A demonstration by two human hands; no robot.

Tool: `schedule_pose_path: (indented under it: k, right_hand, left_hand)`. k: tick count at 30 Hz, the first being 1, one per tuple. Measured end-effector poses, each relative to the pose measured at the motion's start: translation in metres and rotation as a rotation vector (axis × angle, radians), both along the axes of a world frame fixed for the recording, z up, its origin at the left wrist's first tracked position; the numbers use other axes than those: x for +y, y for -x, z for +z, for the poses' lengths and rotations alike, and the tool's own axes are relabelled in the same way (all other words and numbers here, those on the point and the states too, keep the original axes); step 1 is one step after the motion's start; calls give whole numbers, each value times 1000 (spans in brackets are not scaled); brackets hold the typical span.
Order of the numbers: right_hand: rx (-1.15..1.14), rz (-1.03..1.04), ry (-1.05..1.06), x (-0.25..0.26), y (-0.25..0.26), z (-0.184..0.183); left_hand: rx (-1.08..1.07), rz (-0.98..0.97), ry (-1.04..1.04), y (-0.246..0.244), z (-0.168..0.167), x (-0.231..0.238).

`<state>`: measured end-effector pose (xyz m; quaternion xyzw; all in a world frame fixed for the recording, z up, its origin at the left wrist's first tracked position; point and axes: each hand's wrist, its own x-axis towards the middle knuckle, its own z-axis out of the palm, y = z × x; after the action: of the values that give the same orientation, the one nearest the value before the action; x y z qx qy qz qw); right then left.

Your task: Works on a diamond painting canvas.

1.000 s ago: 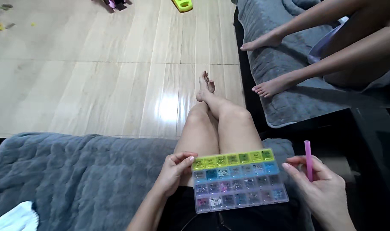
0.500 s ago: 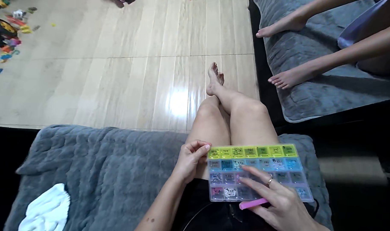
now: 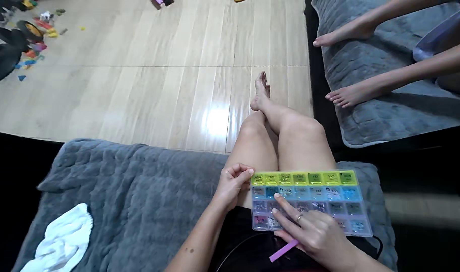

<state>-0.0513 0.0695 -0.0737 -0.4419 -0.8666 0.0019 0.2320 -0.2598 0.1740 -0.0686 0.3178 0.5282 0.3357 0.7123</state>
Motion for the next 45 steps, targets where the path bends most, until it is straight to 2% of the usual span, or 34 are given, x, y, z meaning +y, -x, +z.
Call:
schedule_pose_path:
  k: [6,12,18,23,31,34,36,38,40,43,45]
  right_hand:
    - [37,2,-28,2,0,0]
    - [248,-99,198,6,2,5]
    - [325,-69,236,-1,2,6]
    - [168,38,99,-10,5,6]
    - [-11,72,87,-9,13,14]
    - [190,31,120,-11,4,15]
    - [392,-173,145,-13,-8,23]
    - [605,-417,196,-15,-25,35]
    - [747,-596,196,-16,-47,38]
    - [826,-712,200,-24,-79,31]
    - [805,-739,196,-30,-90,30]
  left_hand:
    - [5,-4,-15,0,-2,-2]
    - [-7,-10,-7,1,-2,-2]
    - [1,-14,0,3,-1,-2]
    - [32,-21,-6,2,1,0]
    - [55,13,-43,-3,0,2]
    - [78,5,-53,-2,2,3]
    - [131,-11,-86,-2,5,2]
    - [228,-54,-192,-2,6,-2]
    - [420,-139,-444,1,3,-3]
    - [731,-267,-896,0,-4,0]
    - [750,-328,-1042,-5,-2,0]
